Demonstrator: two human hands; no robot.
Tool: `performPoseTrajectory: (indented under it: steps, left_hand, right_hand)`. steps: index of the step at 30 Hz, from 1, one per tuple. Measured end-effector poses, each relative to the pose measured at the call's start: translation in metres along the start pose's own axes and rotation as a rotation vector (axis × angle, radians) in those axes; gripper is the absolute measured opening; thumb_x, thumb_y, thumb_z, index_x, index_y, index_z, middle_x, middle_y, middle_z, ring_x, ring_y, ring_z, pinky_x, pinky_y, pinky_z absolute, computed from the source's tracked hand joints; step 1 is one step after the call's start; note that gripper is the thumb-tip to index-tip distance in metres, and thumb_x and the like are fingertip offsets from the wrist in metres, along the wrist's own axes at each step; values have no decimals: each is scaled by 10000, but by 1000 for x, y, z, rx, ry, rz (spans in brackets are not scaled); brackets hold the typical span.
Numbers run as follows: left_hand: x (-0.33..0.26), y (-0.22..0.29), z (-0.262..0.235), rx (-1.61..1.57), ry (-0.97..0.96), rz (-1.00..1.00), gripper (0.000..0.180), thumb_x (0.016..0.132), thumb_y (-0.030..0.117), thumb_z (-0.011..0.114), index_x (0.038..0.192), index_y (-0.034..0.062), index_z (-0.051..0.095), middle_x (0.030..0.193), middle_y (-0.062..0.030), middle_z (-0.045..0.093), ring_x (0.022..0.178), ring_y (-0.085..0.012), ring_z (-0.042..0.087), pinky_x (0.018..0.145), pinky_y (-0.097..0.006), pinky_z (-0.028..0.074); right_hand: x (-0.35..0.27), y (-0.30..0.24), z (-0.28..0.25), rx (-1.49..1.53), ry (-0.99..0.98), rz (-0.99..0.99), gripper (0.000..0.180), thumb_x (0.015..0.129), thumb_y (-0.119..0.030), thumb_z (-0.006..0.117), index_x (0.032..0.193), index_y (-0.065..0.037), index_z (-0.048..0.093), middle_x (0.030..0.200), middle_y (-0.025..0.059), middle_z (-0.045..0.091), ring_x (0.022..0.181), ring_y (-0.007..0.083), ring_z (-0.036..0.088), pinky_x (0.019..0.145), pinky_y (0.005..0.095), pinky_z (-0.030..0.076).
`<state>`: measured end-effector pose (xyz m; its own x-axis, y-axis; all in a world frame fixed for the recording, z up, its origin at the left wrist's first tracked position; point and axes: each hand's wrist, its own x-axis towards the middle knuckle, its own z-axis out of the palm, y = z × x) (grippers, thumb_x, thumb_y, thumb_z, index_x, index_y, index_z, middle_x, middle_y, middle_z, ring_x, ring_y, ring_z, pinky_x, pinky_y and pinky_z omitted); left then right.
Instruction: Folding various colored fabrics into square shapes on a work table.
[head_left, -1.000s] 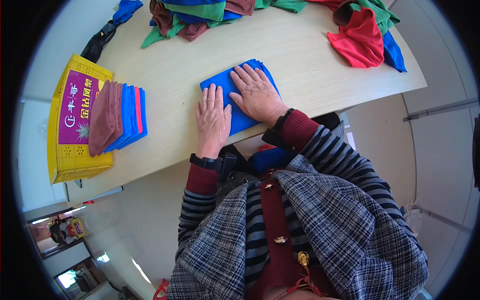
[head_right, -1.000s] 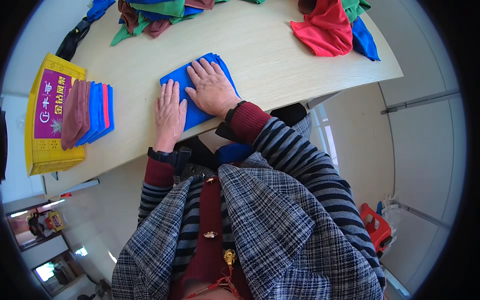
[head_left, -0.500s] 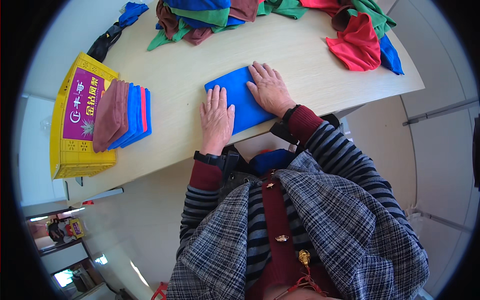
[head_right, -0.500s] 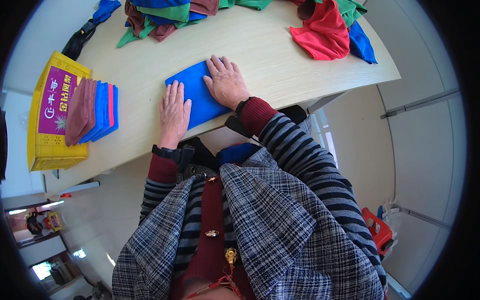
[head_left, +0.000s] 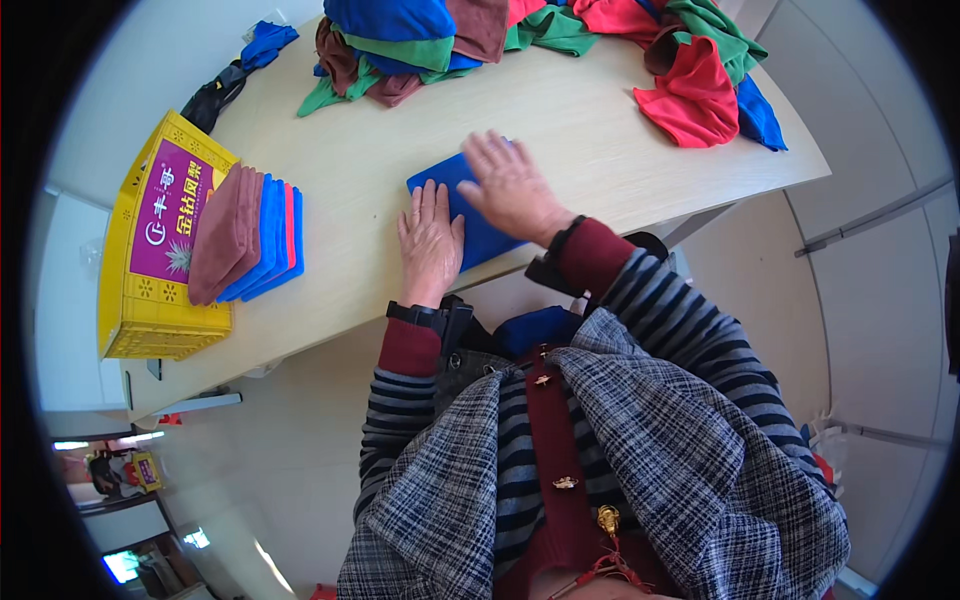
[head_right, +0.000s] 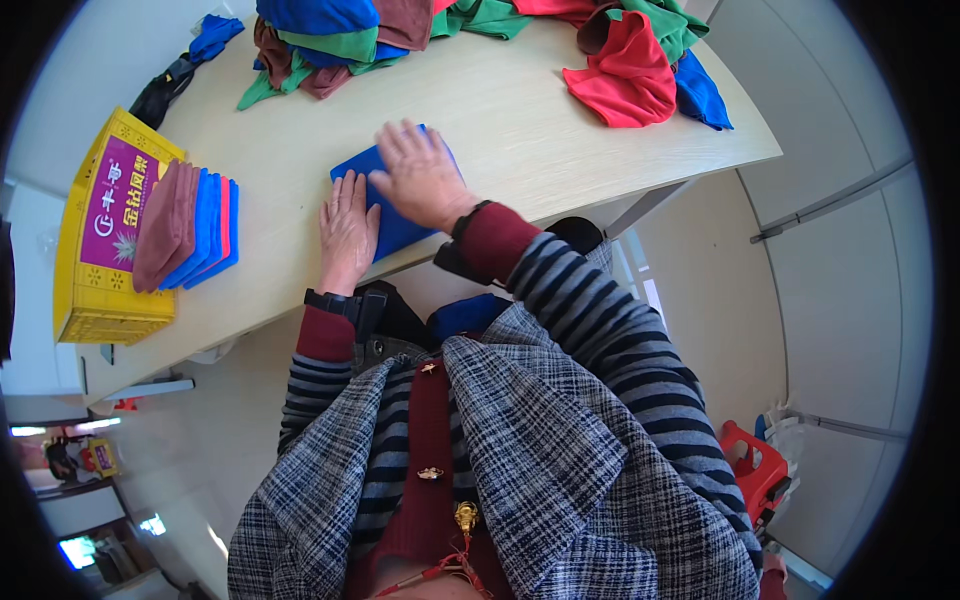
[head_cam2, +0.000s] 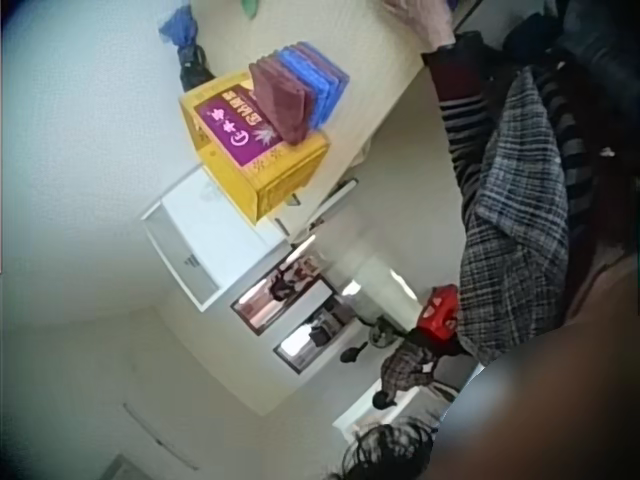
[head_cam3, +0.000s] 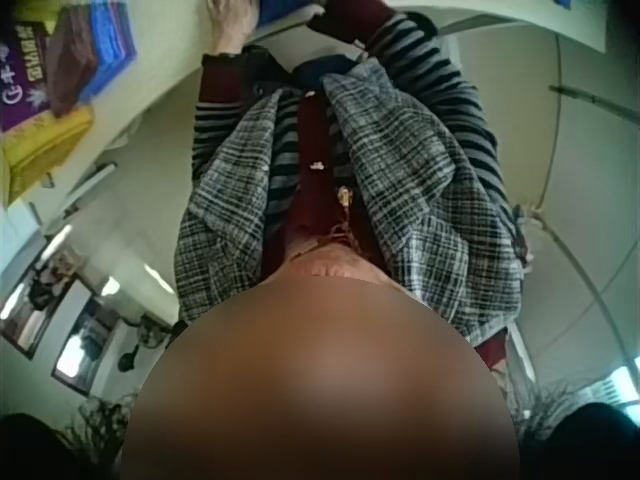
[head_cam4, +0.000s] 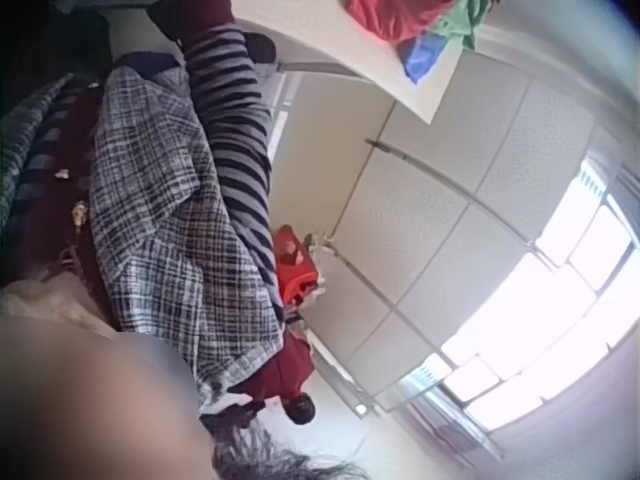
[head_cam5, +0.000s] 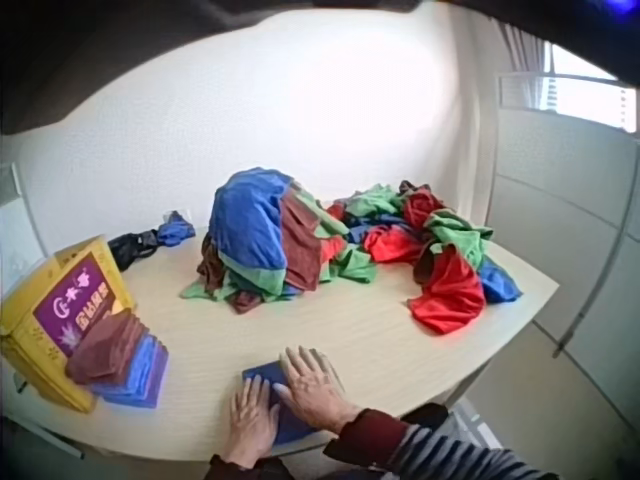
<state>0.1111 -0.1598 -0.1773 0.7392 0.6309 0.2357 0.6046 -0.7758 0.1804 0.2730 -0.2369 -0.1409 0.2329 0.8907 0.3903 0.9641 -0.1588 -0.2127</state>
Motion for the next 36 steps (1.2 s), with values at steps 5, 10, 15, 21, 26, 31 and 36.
performPoseTrajectory:
  steps: [5, 10, 15, 21, 26, 31, 36]
  left_hand:
    - [3, 4, -1, 0, -13, 3, 576, 1039, 337, 459, 1531, 53, 359, 1623, -133, 303, 1509, -314, 253, 1191, -582, 226]
    - [-1, 1, -2, -18, 18, 2, 560, 1040, 338, 458, 1514, 49, 386, 1609, -137, 329, 1504, -317, 264, 1191, -586, 224]
    - [-8, -14, -11, 50, 4, -115, 550, 1048, 348, 441, 1497, 33, 409, 1590, -148, 359, 1493, -325, 285, 1193, -580, 221]
    - [8, -21, -29, 38, 156, -165, 551, 1057, 367, 416, 1483, 19, 430, 1580, -157, 375, 1485, -334, 299, 1201, -555, 208]
    - [20, 9, -1, -66, 156, 17, 589, 1050, 411, 426, 1496, 26, 422, 1592, -153, 360, 1492, -334, 283, 1206, -532, 205]
    - [17, 10, 10, -70, 74, 30, 633, 1040, 453, 438, 1517, 39, 398, 1606, -147, 337, 1504, -327, 254, 1210, -525, 203]
    - [17, 10, 6, -62, 34, 0, 648, 1041, 471, 427, 1536, 56, 370, 1618, -138, 316, 1514, -323, 232, 1212, -538, 194]
  right_hand:
    - [-6, 2, 29, 59, -78, -52, 634, 1029, -462, 415, 1506, -44, 418, 1573, 149, 399, 1491, 337, 291, 1227, 484, 192]
    - [-5, 8, 28, 26, -110, -20, 645, 1032, -489, 397, 1521, -69, 414, 1587, 134, 384, 1499, 323, 281, 1237, 466, 170]
    - [-5, 12, 25, 11, -90, 20, 630, 1034, -488, 390, 1518, -85, 424, 1585, 126, 388, 1500, 316, 281, 1238, 467, 168]
    - [-7, 15, 24, 5, -86, 32, 625, 1035, -481, 391, 1521, -87, 420, 1584, 124, 389, 1501, 314, 280, 1237, 472, 168]
    - [-7, 12, 23, 11, -107, 41, 613, 1038, -459, 392, 1525, -87, 413, 1593, 122, 376, 1506, 310, 272, 1238, 474, 166]
    - [-8, 13, 26, -7, -106, 35, 601, 1037, -437, 396, 1526, -87, 412, 1600, 116, 369, 1508, 307, 270, 1240, 471, 161]
    - [-7, 14, 27, -7, -93, 33, 600, 1035, -434, 400, 1525, -87, 413, 1602, 108, 367, 1508, 305, 271, 1241, 467, 158]
